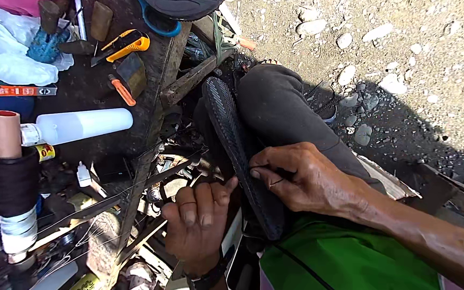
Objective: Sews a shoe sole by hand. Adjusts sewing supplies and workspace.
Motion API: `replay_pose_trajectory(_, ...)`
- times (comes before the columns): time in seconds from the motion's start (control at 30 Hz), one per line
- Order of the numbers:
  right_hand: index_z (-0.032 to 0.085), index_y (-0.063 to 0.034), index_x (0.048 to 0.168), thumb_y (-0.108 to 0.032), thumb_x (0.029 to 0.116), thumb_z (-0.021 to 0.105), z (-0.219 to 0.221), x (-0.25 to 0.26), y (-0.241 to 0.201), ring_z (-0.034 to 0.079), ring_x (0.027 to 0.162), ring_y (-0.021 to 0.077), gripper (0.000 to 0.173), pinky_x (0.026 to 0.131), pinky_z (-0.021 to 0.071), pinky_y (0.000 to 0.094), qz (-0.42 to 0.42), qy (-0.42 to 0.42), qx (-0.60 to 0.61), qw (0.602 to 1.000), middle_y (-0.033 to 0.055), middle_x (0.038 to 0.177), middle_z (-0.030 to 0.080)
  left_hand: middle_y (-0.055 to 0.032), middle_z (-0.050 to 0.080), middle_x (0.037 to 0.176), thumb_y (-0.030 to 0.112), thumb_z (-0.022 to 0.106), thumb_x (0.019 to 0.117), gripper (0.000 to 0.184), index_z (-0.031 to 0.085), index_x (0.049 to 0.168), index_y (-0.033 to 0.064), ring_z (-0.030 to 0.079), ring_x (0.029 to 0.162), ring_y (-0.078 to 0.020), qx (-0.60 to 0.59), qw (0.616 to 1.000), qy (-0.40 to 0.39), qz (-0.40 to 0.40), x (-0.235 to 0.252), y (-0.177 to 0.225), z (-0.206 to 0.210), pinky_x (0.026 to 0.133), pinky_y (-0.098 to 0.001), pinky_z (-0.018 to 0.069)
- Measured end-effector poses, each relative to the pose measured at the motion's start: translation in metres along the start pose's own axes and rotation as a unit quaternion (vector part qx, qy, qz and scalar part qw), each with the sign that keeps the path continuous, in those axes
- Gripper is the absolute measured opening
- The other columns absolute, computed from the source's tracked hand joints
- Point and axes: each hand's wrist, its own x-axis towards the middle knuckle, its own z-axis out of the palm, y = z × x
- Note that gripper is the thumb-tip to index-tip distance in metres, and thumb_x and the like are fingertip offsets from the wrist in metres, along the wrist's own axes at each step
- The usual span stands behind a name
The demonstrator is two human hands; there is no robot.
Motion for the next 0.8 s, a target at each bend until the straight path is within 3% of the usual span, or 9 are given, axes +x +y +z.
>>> replay_pose_trajectory(0.1,0.074,-0.0091,0.104,-0.021,0.1025,0.055,0.002,0.002,-0.001,0.059,0.066,0.0046,0.022,0.059,0.0482,0.0237,-0.010,0.001,-0.011,1.000,-0.0015,0.076,0.067,0.0029,0.057,0.062,0.028,0.059,0.1017,0.028,0.066,0.081,0.0103,0.062,0.064,-0.0157,-0.023,0.997,0.061,0.041,0.000,0.006,-0.004,0.079,-0.0384,0.0567)
replay_pose_trajectory(0.27,0.075,-0.0081,0.101,-0.018,0.1027,0.055,0.009,0.009,0.000,0.057,0.063,0.0017,0.022,0.055,0.0456,0.0206,-0.020,-0.004,-0.020,1.000,-0.0024,0.073,0.066,0.0034,0.056,0.060,0.024,0.062,0.0996,0.023,0.067,0.083,0.0094,0.060,0.059,-0.0124,-0.015,0.992,0.109,0.058,-0.013,0.023,-0.019,0.072,-0.0325,0.0557)
replay_pose_trajectory(0.37,0.074,-0.0107,0.098,-0.021,0.1018,0.057,0.006,0.011,-0.002,0.054,0.061,-0.0014,0.020,0.054,0.0438,0.0179,-0.011,-0.017,-0.036,0.999,-0.0059,0.071,0.064,0.0022,0.060,0.065,0.028,0.060,0.1011,0.026,0.069,0.083,0.0113,0.063,0.065,-0.0146,-0.018,0.993,0.113,0.011,-0.012,0.024,-0.035,0.077,-0.0359,0.0564)
replay_pose_trajectory(0.43,0.074,-0.0157,0.101,-0.026,0.1008,0.060,-0.012,0.009,-0.005,0.056,0.064,-0.0041,0.017,0.056,0.0467,0.0164,0.012,-0.025,-0.071,0.997,-0.0101,0.075,0.065,-0.0030,0.071,0.085,0.035,0.060,0.1005,0.028,0.074,0.092,0.0120,0.071,0.088,-0.0192,0.048,0.988,0.141,-0.045,-0.013,0.026,-0.047,0.090,-0.0414,0.0569)
replay_pose_trajectory(0.53,0.067,-0.0207,0.115,-0.032,0.0959,0.066,-0.065,-0.003,-0.013,0.057,0.065,-0.0020,0.022,0.054,0.0508,0.0190,0.095,-0.001,-0.129,0.987,-0.0119,0.084,0.063,-0.0096,0.067,0.122,0.037,0.055,0.1042,0.038,0.064,0.125,0.0067,0.067,0.112,-0.0254,0.371,0.901,0.214,-0.065,-0.025,0.023,-0.056,0.094,-0.0436,0.0586)
replay_pose_trajectory(0.57,0.063,-0.0212,0.121,-0.032,0.0961,0.066,-0.085,-0.009,-0.013,0.061,0.069,0.0006,0.027,0.056,0.0539,0.0219,0.127,0.016,-0.143,0.981,-0.0100,0.092,0.065,-0.0087,0.067,0.120,0.034,0.054,0.1054,0.038,0.060,0.128,0.0047,0.068,0.105,-0.0229,0.464,0.862,0.200,-0.046,-0.030,0.020,-0.049,0.086,-0.0385,0.0606)
replay_pose_trajectory(0.63,0.058,-0.0177,0.132,-0.025,0.0987,0.062,-0.113,-0.021,-0.008,0.070,0.087,0.0075,0.034,0.070,0.0619,0.0258,0.150,0.048,-0.113,0.981,-0.0028,0.114,0.069,-0.0032,0.068,0.102,0.030,0.060,0.1037,0.031,0.062,0.122,0.0047,0.066,0.079,-0.0135,0.515,0.845,0.143,0.012,-0.040,0.006,-0.022,0.065,-0.0265,0.0588)
replay_pose_trajectory(0.7,0.056,-0.0096,0.141,-0.019,0.1010,0.061,-0.116,-0.032,-0.008,0.072,0.097,0.0145,0.041,0.079,0.0639,0.0298,0.118,0.055,-0.054,0.990,0.0037,0.123,0.069,-0.0009,0.066,0.105,0.037,0.067,0.0995,0.042,0.060,0.126,0.0058,0.065,0.078,-0.0079,0.542,0.836,0.087,0.010,-0.050,-0.013,0.011,0.062,-0.0220,0.0577)
replay_pose_trajectory(0.8,0.065,-0.0087,0.136,-0.020,0.0968,0.071,-0.080,-0.040,-0.013,0.071,0.086,0.0105,0.041,0.073,0.0627,0.0246,0.089,0.018,0.050,0.995,-0.0004,0.110,0.074,-0.0142,0.061,0.115,0.029,0.083,0.0858,0.064,0.053,0.130,-0.0063,0.068,0.083,-0.0147,0.608,0.791,0.073,-0.002,-0.054,-0.037,0.028,0.065,-0.0280,0.0625)
